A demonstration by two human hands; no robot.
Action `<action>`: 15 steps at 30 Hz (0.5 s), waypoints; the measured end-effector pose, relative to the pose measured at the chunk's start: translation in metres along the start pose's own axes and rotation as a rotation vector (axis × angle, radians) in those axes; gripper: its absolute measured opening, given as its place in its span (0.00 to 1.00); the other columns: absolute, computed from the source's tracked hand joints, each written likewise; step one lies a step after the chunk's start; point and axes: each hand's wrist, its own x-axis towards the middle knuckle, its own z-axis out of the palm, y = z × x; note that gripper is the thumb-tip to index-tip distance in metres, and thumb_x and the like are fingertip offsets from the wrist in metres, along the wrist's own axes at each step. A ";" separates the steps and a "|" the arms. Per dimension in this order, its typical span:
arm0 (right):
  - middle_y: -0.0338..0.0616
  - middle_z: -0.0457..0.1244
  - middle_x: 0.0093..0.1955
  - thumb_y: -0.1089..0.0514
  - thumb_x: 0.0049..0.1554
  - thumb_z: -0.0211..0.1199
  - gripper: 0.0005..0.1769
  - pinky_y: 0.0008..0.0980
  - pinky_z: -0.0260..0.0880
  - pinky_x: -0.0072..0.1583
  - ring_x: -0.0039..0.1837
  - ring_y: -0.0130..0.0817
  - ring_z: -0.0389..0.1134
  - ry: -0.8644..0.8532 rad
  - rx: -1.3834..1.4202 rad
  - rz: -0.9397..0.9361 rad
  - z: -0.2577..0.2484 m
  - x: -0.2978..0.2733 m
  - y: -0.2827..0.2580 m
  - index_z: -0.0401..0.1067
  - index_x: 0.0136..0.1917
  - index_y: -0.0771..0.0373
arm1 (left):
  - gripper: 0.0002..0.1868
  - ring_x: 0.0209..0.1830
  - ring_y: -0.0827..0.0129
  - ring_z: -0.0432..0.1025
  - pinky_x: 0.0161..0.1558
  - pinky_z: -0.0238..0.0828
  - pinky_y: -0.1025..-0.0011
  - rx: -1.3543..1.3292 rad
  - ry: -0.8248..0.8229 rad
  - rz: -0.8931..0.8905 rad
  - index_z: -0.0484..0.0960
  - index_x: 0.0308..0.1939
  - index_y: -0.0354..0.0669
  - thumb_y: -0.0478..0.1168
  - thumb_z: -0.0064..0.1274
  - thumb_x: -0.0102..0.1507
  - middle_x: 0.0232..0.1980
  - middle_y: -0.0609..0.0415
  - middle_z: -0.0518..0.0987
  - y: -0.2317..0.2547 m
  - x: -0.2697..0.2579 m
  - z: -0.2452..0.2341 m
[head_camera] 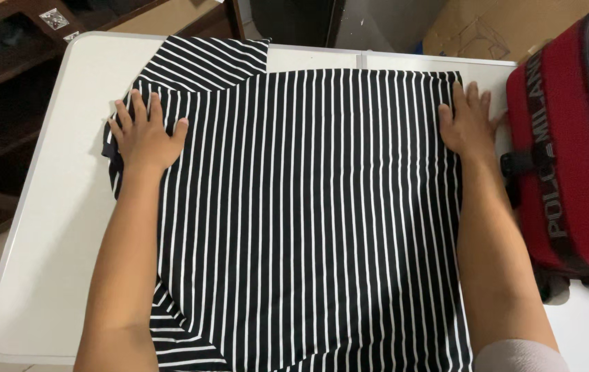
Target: The person removes a striped shirt from a red suitcase and lays it on a white table. They fold the shirt by hand, smoothing it out and folding it into a compact rectangle.
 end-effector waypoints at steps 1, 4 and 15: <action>0.54 0.37 0.85 0.41 0.66 0.40 0.35 0.71 0.24 0.76 0.85 0.54 0.30 0.009 -0.010 0.012 -0.004 -0.002 -0.001 0.46 0.83 0.52 | 0.40 0.81 0.42 0.35 0.75 0.29 0.41 0.043 0.078 0.096 0.56 0.79 0.43 0.57 0.45 0.67 0.83 0.41 0.47 0.010 -0.001 0.002; 0.55 0.40 0.86 0.43 0.68 0.40 0.34 0.71 0.25 0.77 0.85 0.56 0.33 0.083 0.128 -0.089 0.003 -0.011 -0.040 0.48 0.83 0.54 | 0.36 0.81 0.42 0.44 0.75 0.38 0.37 0.046 0.233 0.354 0.65 0.77 0.42 0.45 0.54 0.65 0.80 0.41 0.57 0.067 -0.003 0.015; 0.52 0.40 0.85 0.31 0.63 0.44 0.40 0.64 0.28 0.78 0.84 0.53 0.32 -0.020 0.015 -0.532 0.037 -0.034 -0.149 0.49 0.81 0.50 | 0.19 0.71 0.59 0.69 0.77 0.61 0.57 -0.422 0.195 0.336 0.79 0.66 0.47 0.37 0.40 0.73 0.72 0.55 0.76 0.145 0.064 0.056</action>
